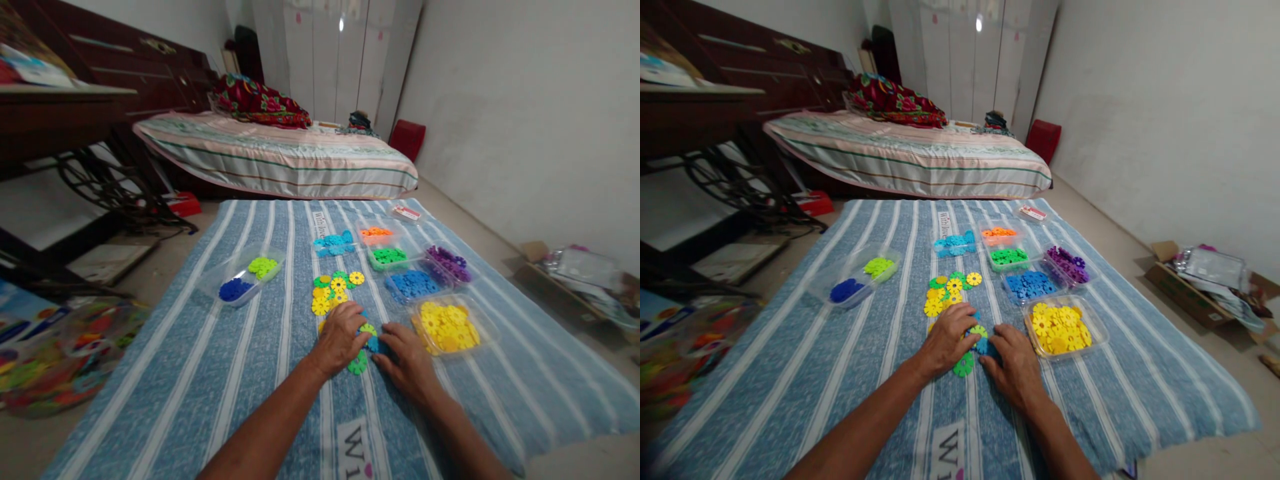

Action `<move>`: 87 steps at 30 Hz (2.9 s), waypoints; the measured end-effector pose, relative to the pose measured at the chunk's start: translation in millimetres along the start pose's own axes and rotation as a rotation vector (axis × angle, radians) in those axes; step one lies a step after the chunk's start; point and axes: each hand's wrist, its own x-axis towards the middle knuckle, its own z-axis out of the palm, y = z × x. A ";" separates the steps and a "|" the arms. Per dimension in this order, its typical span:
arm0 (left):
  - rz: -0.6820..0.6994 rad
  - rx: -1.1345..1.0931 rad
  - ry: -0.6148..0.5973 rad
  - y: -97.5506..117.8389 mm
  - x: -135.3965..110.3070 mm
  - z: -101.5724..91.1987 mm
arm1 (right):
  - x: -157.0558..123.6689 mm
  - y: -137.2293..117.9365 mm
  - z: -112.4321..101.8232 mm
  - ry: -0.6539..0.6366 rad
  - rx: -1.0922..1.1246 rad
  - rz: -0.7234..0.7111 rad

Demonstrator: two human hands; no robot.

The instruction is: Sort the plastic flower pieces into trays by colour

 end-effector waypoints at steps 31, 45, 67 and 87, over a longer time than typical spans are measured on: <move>-0.093 -0.094 -0.025 16.0 -2.0 -8.2 | -6.0 1.5 14.2 0.091 -0.048 0.006; -0.271 -0.310 0.056 19.0 7.5 -17.6 | -2.9 -1.9 10.9 0.047 -0.038 0.024; -0.924 0.352 0.308 -132.2 36.6 -169.6 | -11.3 1.7 20.4 0.092 -0.065 0.012; -0.276 0.010 -0.343 30.6 22.1 -71.2 | 2.6 -9.5 5.7 0.095 0.023 0.066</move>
